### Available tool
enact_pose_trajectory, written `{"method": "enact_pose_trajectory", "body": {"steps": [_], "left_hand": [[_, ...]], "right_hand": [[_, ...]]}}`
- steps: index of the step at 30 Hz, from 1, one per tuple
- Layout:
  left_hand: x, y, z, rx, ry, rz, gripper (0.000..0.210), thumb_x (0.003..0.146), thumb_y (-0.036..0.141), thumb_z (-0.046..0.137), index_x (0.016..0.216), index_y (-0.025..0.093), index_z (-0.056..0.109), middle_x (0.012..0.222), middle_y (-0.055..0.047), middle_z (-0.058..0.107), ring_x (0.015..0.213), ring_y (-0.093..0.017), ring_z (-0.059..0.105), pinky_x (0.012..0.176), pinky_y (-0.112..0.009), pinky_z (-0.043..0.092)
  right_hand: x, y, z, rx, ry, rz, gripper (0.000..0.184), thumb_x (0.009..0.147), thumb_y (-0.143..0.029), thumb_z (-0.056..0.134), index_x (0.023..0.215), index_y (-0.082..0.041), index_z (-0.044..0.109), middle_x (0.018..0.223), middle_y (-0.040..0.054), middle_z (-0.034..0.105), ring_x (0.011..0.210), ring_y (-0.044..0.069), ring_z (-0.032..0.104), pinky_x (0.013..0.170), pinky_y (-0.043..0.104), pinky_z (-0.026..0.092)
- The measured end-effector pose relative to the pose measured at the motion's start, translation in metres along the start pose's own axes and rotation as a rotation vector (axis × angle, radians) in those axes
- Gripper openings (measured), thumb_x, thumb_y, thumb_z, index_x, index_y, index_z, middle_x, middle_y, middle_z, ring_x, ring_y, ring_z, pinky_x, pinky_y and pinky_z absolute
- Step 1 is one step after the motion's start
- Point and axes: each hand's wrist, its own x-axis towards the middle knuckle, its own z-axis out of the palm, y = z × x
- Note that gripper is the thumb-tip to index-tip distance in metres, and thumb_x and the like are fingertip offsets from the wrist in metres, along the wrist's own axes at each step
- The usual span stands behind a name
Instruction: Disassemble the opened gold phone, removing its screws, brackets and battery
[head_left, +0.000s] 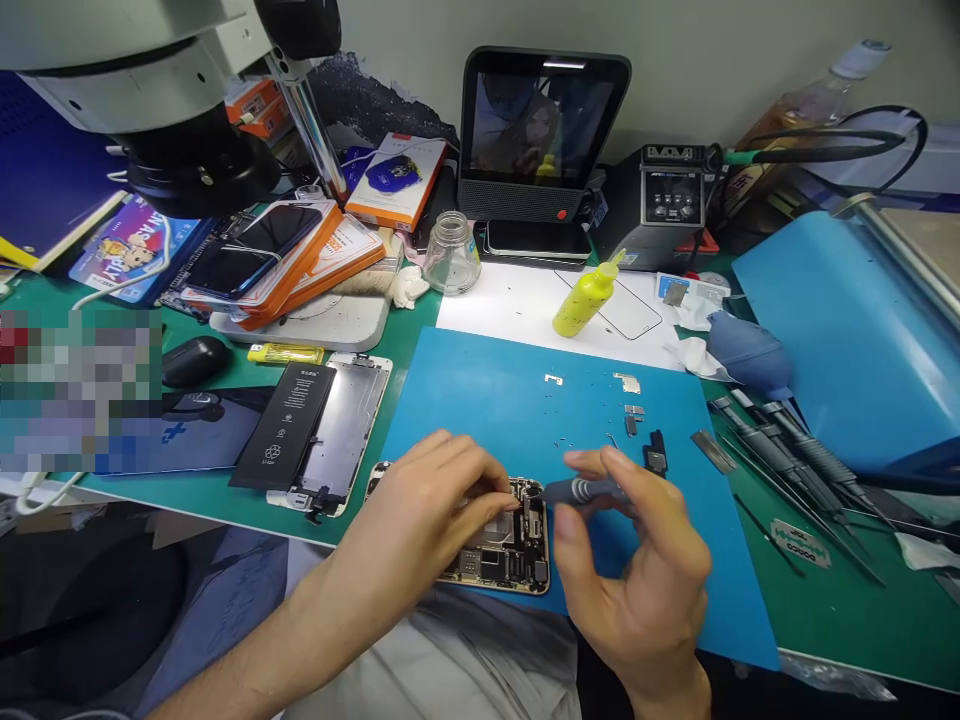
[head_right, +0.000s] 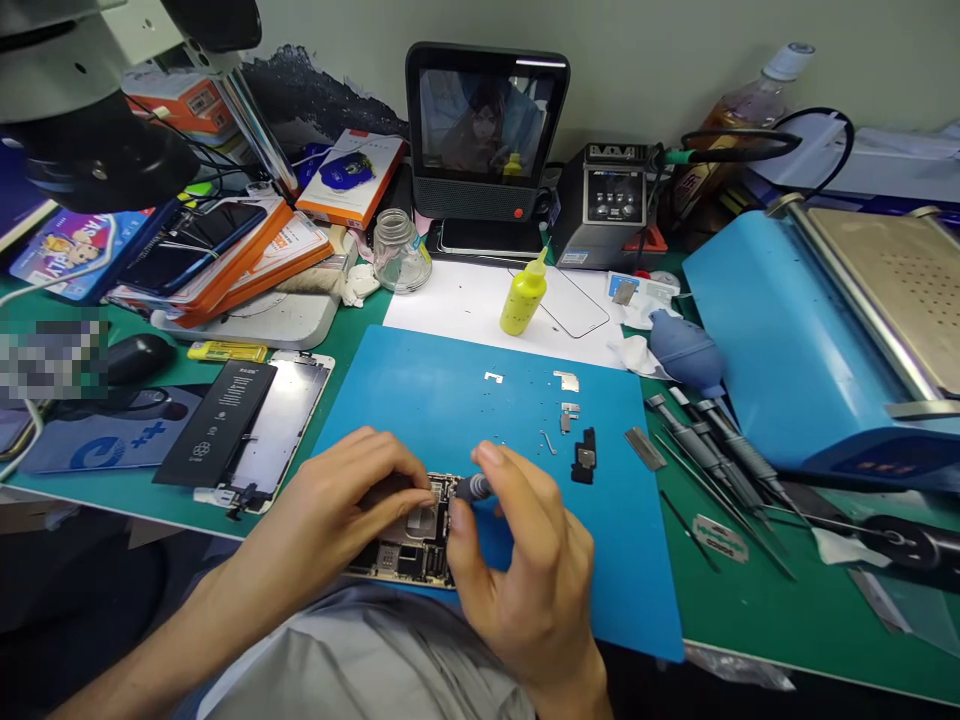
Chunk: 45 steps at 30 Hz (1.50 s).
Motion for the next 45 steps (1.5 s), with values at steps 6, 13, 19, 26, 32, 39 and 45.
{"method": "enact_pose_trajectory", "body": {"steps": [6, 13, 19, 26, 32, 39, 45], "left_hand": [[0.001, 0.0, -0.004, 0.024, 0.014, 0.007, 0.01, 0.114, 0.018, 0.073, 0.109, 0.025, 0.077, 0.105, 0.005, 0.083, 0.097, -0.015, 0.074, 0.088, -0.028, 0.055], [0.011, -0.012, -0.01, 0.214, 0.09, 0.0, 0.009, 0.115, 0.021, 0.071, 0.109, 0.021, 0.077, 0.106, -0.001, 0.08, 0.098, -0.021, 0.073, 0.09, -0.037, 0.059], [0.027, -0.017, 0.0, 0.332, 0.088, -0.009, 0.008, 0.112, 0.025, 0.076, 0.114, 0.018, 0.077, 0.114, -0.004, 0.078, 0.106, -0.021, 0.077, 0.098, -0.044, 0.067], [0.031, -0.02, -0.001, 0.257, 0.091, -0.034, 0.014, 0.113, 0.03, 0.077, 0.121, 0.018, 0.078, 0.119, -0.005, 0.08, 0.109, -0.022, 0.079, 0.099, -0.045, 0.069], [0.026, -0.02, -0.009, 0.165, 0.153, -0.058, 0.01, 0.116, 0.024, 0.07, 0.118, 0.019, 0.079, 0.115, -0.004, 0.081, 0.105, -0.02, 0.08, 0.097, -0.042, 0.068], [0.005, 0.004, -0.009, 0.078, 0.034, 0.073, 0.009, 0.111, 0.029, 0.081, 0.12, 0.03, 0.082, 0.11, 0.005, 0.082, 0.099, -0.016, 0.077, 0.087, -0.03, 0.058], [-0.005, 0.006, 0.003, 0.063, 0.003, 0.132, 0.016, 0.118, 0.022, 0.067, 0.107, 0.025, 0.078, 0.1, 0.005, 0.081, 0.088, -0.015, 0.071, 0.081, -0.029, 0.054]], "right_hand": [[0.008, -0.006, -0.002, 0.139, 0.082, 0.169, 0.065, 0.109, -0.005, 0.067, 0.167, -0.031, 0.055, 0.113, 0.006, 0.079, 0.084, 0.017, 0.081, 0.058, 0.025, 0.067], [0.006, -0.01, -0.003, 0.182, 0.099, 0.271, 0.059, 0.112, -0.012, 0.067, 0.166, -0.034, 0.055, 0.113, 0.0032, 0.079, 0.072, 0.014, 0.075, 0.056, 0.025, 0.066], [0.003, -0.008, -0.003, 0.187, 0.115, 0.29, 0.056, 0.114, -0.015, 0.067, 0.166, -0.034, 0.055, 0.116, 0.004, 0.08, 0.077, 0.014, 0.077, 0.058, 0.025, 0.067], [0.003, -0.008, -0.003, 0.211, 0.118, 0.304, 0.052, 0.116, -0.017, 0.065, 0.165, -0.034, 0.056, 0.116, 0.0035, 0.081, 0.076, 0.013, 0.076, 0.063, 0.025, 0.07], [0.005, -0.01, -0.003, 0.249, 0.121, 0.295, 0.055, 0.115, -0.012, 0.065, 0.165, -0.033, 0.056, 0.116, 0.0038, 0.081, 0.076, 0.012, 0.077, 0.064, 0.023, 0.07], [0.005, -0.011, -0.004, 0.3, 0.115, 0.235, 0.063, 0.114, -0.008, 0.064, 0.168, -0.039, 0.052, 0.117, 0.0023, 0.079, 0.078, 0.012, 0.079, 0.065, 0.025, 0.073], [0.003, -0.008, -0.005, 0.235, 0.105, 0.136, 0.06, 0.114, -0.01, 0.065, 0.168, -0.034, 0.053, 0.111, 0.0043, 0.08, 0.092, 0.018, 0.084, 0.068, 0.026, 0.074]]}}
